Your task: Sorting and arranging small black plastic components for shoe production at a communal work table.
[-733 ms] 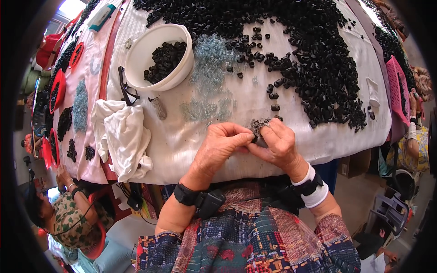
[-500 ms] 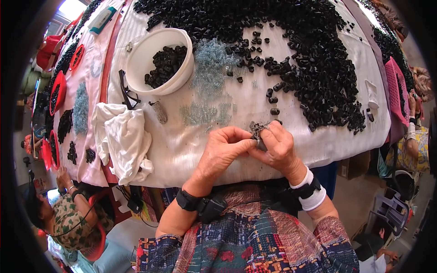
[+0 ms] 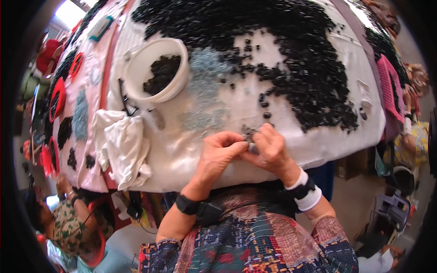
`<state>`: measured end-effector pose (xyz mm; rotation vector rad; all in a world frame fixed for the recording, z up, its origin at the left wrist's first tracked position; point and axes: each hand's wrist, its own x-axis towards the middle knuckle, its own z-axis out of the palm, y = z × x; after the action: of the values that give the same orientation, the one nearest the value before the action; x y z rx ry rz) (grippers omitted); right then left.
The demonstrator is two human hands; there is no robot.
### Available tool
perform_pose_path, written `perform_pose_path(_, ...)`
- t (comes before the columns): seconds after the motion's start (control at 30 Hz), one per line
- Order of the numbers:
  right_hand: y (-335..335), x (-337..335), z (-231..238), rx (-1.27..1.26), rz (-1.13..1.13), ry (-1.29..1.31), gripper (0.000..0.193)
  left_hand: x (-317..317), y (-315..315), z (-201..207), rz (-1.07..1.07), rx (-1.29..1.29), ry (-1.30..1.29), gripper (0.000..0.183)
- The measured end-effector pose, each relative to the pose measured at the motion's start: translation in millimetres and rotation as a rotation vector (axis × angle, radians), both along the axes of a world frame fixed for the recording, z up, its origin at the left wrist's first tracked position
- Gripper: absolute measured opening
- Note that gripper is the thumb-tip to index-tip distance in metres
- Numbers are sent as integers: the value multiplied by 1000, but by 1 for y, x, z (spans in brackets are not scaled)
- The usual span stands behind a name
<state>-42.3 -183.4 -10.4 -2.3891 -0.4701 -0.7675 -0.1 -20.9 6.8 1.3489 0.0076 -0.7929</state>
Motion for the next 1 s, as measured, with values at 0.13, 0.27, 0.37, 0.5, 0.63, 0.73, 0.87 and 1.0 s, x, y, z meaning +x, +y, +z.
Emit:
perform_pose_path(0.13, 6, 1, -6, 31, 65, -8, 32, 3, 9, 0, -28, 16, 31, 11)
perform_pose_path(0.27, 5, -3, -8, 40, 36, 44, 31, 4, 6, 2, -34, 26, 44, 11)
perform_pose_path(0.37, 5, -3, -8, 35, -1, 50, 31, 4, 4, -1, -1, 12, 70, 11)
perform_pose_path(0.5, 6, -4, -6, 55, -15, 78, 31, 1, 3, -3, 69, -26, 69, 11)
perform_pose_path(0.63, 11, -3, -5, 93, -15, 83, 30, 0, 8, 2, 101, 48, 60, 12)
perform_pose_path(0.73, 7, -5, -8, 76, -40, 56, 27, 0, 0, 3, 40, 37, 19, 14)
perform_pose_path(0.87, 5, -5, -6, 64, 2, 75, 26, 1, 5, -1, 46, -9, 47, 13)
perform_pose_path(1.0, 8, -3, -5, 51, 11, 88, 26, 1, 9, -3, 24, -54, 50, 14)
